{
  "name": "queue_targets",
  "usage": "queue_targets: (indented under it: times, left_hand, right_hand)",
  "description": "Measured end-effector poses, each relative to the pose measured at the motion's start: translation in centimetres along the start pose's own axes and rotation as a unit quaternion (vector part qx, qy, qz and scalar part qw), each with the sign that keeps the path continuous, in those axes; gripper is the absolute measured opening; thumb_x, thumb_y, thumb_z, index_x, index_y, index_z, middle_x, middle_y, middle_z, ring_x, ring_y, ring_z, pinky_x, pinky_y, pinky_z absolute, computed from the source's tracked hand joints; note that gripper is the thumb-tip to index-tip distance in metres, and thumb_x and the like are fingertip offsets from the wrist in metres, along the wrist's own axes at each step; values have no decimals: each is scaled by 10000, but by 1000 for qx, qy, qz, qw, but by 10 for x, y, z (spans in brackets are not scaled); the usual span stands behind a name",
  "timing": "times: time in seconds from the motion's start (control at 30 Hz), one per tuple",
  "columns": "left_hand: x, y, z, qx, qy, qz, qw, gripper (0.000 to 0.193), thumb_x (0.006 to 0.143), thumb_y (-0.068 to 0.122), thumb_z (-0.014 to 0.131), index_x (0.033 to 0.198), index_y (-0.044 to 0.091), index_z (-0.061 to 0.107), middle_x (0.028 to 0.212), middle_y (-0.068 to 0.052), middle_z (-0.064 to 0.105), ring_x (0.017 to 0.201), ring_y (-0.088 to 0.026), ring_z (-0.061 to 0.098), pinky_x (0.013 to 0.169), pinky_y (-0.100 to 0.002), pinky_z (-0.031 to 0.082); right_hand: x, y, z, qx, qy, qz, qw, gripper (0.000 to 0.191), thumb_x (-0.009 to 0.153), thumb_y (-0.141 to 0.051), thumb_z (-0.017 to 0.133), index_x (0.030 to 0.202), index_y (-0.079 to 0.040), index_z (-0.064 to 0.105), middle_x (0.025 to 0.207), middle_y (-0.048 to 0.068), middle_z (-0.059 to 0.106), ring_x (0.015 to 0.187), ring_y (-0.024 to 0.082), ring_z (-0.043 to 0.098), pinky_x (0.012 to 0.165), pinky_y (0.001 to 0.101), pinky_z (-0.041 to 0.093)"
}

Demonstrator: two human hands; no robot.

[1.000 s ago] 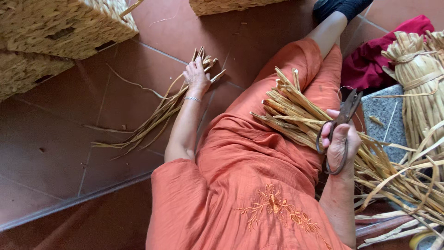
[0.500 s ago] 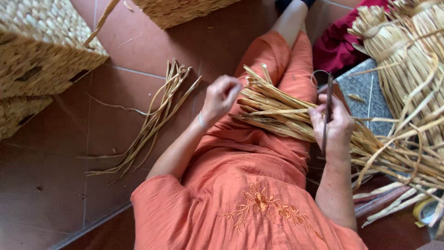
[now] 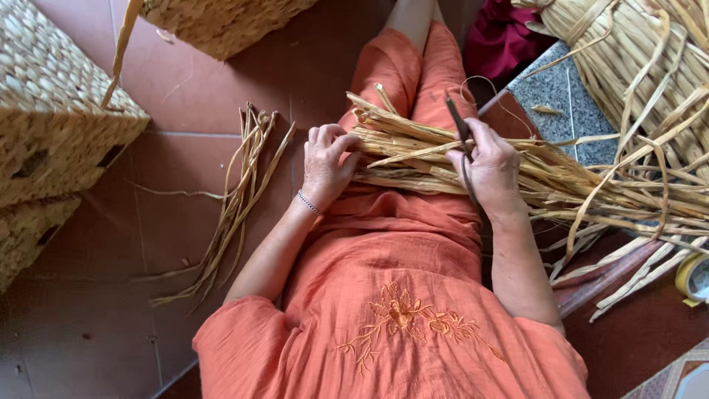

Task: The person sits on the floor and uses shears to trim and split dried plant strips. They gather the strips into a bundle, trim the ends, and set the bundle aside.

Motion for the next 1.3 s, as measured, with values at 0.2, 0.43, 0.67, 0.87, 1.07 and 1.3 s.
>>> queue_targets:
  times: [0.2,0.43,0.67,0.87,1.07,1.3]
  left_hand:
    - [3,-9,-3,-37,-53,9,998,98,923,129,787,917,109,691,905,-40,640,883,-247,593,777,-404,466]
    - [-31,-52,16,-483,-151,-298,809,92,961,105,698,938,29,652,839,-75,720,692,-65,652,623,-220,548]
    - [-12,-28,-3,-149,-139,-97,974,56,884,40,748,925,53,713,889,-63,687,744,-127,652,672,-269,552]
    - [-8,-30,1,-172,-121,-125,970,47,880,55,741,922,64,721,887,-53,683,731,-137,653,665,-281,559]
    - [5,-6,-19,-54,-68,-45,995,109,856,90,771,953,80,723,995,-86,691,904,-231,644,777,-350,531]
    - [32,61,-16,-236,-15,34,971,260,1022,95,651,1275,39,654,1219,-106,674,1188,-237,613,1040,-387,487]
  right_hand:
    - [-3,11,-3,-19,47,-54,997,387,841,-19,857,1191,-22,690,938,84,748,814,208,741,729,341,589]
    - [-1,24,3,22,32,-19,999,374,841,-27,852,1182,-16,699,887,82,752,795,183,751,714,324,600]
    - [-12,21,12,-1,64,-52,997,470,803,-48,889,1215,10,669,972,100,759,824,195,753,699,319,608]
    - [-29,0,34,-37,1,-54,998,447,776,-150,926,1120,-6,678,874,93,744,753,188,731,641,323,595]
    - [-21,-10,28,12,16,-61,998,296,913,-59,839,1152,-12,671,921,74,752,806,141,736,656,275,592]
    - [-27,19,28,468,-35,144,871,285,874,-12,783,1140,-36,682,918,-8,700,770,63,621,704,209,506]
Point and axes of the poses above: each hand's wrist, its own x-axis towards the middle knuckle, its own z-axis out of the palm, y = z × x, the point moved 10 cm from there along x, towards the middle knuckle
